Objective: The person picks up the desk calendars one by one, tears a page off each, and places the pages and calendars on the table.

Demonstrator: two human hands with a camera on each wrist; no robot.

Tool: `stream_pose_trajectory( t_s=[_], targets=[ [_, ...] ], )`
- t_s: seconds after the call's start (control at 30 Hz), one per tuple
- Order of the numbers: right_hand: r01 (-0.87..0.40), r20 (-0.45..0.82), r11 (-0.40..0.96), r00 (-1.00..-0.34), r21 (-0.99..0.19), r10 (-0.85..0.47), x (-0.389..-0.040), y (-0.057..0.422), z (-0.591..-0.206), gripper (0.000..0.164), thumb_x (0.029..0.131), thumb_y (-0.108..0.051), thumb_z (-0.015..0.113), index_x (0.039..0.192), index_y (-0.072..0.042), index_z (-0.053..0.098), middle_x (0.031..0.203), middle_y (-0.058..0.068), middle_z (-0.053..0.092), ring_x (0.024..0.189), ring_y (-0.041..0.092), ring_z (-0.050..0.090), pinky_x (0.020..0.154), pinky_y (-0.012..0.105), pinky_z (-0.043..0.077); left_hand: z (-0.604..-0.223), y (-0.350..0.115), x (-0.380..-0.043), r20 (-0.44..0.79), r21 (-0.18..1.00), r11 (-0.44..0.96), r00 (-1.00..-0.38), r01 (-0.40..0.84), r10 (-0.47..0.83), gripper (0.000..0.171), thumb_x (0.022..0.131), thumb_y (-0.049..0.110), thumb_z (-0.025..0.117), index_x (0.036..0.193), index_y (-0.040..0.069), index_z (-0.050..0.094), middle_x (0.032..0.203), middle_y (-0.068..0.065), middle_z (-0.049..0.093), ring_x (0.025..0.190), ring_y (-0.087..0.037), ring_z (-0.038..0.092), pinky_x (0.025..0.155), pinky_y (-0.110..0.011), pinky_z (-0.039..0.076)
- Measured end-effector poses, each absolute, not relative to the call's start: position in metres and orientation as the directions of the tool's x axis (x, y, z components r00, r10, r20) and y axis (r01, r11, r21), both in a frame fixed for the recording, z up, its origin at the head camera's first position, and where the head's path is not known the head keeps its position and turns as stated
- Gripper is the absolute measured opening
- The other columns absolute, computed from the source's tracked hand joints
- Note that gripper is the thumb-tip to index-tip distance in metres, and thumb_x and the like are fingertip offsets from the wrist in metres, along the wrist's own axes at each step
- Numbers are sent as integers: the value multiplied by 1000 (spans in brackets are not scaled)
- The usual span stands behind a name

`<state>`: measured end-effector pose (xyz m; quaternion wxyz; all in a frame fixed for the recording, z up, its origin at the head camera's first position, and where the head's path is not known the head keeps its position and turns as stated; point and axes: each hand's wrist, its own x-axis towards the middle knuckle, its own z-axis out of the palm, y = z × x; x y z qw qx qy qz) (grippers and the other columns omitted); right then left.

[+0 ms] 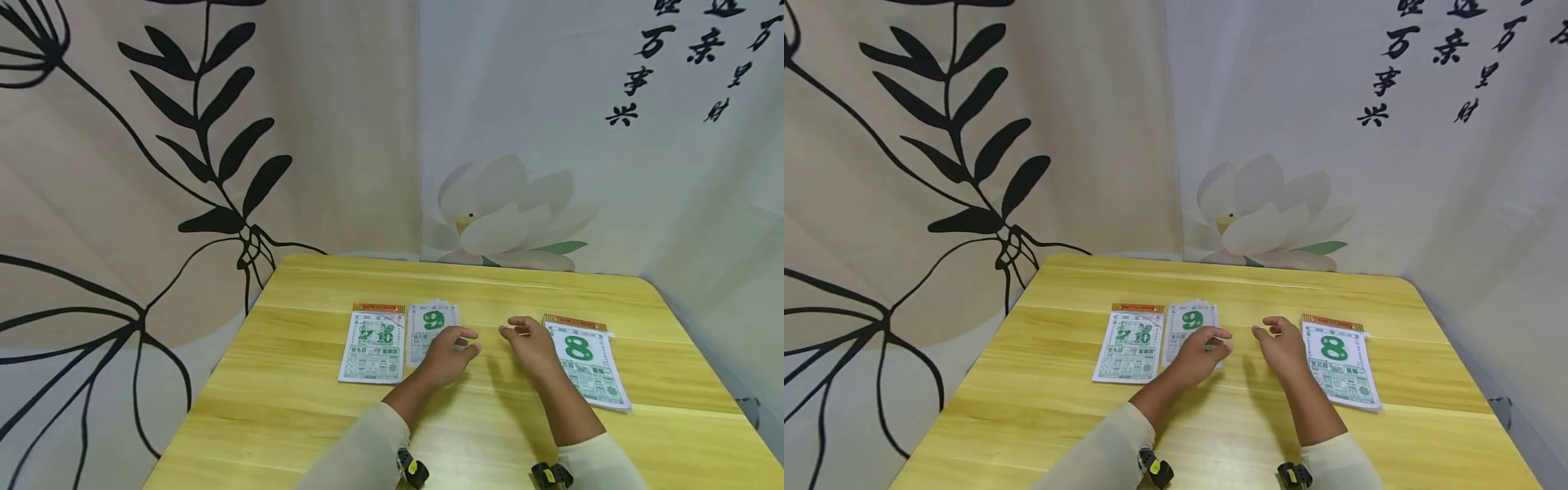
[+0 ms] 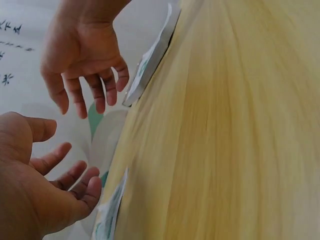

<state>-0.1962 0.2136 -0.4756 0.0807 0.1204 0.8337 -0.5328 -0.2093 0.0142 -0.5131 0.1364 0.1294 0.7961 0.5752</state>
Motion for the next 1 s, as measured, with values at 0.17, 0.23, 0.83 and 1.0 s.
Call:
stream_pose_trajectory(
  t_s=[0.17, 0.23, 0.83, 1.0],
  targets=[
    [273, -242, 468, -962, -841, 126, -195, 225, -473, 63, 114, -36, 56, 164, 0, 39, 168, 34, 31, 151, 58, 37, 117, 70, 45, -513, 25, -207, -104, 955, 296, -914, 18, 391, 38, 111, 34, 65, 142, 12, 66, 153, -8, 55, 138, -31, 58, 104, -52, 59],
    [267, -231, 490, -964, -830, 133, -195, 231, -472, 64, 115, -36, 55, 164, 1, 38, 168, 36, 30, 152, 60, 34, 119, 72, 42, -513, 31, -205, -115, 953, 302, -910, 12, 399, 39, 111, 34, 65, 143, 12, 66, 155, -7, 55, 140, -32, 57, 105, -52, 59],
    [390, -338, 544, -920, -743, 198, -196, 296, -460, 86, 114, -51, 46, 171, 6, 15, 174, 44, 5, 155, 72, 13, 119, 84, 31, -514, 86, -191, -230, 950, 302, -822, -75, 521, 49, 111, 36, 66, 156, 19, 59, 161, -11, 58, 148, -33, 58, 115, -54, 55],
    [421, -356, 477, -907, -771, 226, -194, 309, -460, 87, 114, -52, 44, 169, 9, 17, 173, 43, 10, 148, 63, 34, 116, 72, 44, -511, 103, -190, -245, 952, 294, -793, -87, 558, 49, 110, 35, 66, 156, 19, 58, 158, -13, 60, 149, -32, 57, 116, -53, 54]
  ],
)
